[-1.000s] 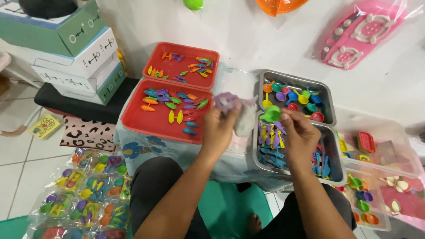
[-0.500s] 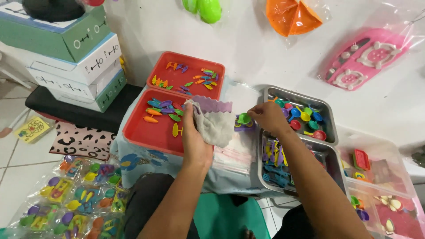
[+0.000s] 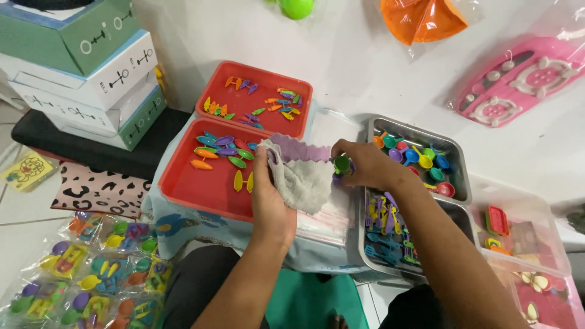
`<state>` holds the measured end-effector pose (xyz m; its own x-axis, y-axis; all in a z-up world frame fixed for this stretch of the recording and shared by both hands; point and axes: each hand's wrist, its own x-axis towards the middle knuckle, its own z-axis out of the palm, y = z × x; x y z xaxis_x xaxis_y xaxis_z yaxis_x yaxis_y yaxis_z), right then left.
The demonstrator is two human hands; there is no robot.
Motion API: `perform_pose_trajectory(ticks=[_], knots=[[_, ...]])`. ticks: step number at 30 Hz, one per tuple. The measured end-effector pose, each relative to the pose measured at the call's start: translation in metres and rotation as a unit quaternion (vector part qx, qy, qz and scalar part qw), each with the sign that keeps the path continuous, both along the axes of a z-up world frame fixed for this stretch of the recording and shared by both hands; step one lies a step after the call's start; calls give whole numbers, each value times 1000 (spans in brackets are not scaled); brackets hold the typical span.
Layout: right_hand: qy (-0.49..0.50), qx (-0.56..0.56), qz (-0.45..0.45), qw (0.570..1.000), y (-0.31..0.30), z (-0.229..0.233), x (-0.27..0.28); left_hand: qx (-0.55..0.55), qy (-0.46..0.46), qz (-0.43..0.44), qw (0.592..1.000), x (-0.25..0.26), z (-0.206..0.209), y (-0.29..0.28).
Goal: Cleaning and sorting various plastic toy pieces using a cloth.
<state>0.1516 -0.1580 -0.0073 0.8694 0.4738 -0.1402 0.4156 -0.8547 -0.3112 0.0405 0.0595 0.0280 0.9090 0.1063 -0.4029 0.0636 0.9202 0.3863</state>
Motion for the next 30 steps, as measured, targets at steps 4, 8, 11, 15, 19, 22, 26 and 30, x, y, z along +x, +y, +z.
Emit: perform_pose_trajectory(ticks=[4, 8, 11, 15, 19, 22, 26, 30], knots=[[8, -47, -13, 999, 6, 1, 5, 7, 0, -4, 1000, 1, -4, 0], [-7, -36, -13, 999, -5, -13, 21, 4, -3, 2, 1000, 3, -2, -1], [-77, -47, -61, 994, -10, -30, 40, 22, -28, -6, 999, 7, -18, -4], [-76, -8, -88, 993, -8, -44, 36, -30, -43, -6, 999, 11, -29, -9], [-167, 88, -57, 980, -9, -8, 2, 112, -94, 6, 989, 16, -64, -5], [-222, 144, -45, 963, -40, 8, -12, 121, -81, 31, 989, 22, -83, 2], [-226, 137, -199, 944, -119, -3, -4, -9, -40, 21, 999, 19, -60, -2], [-210, 65, -310, 925, -183, -30, 3, 121, -78, -1, 989, 13, -71, -16]])
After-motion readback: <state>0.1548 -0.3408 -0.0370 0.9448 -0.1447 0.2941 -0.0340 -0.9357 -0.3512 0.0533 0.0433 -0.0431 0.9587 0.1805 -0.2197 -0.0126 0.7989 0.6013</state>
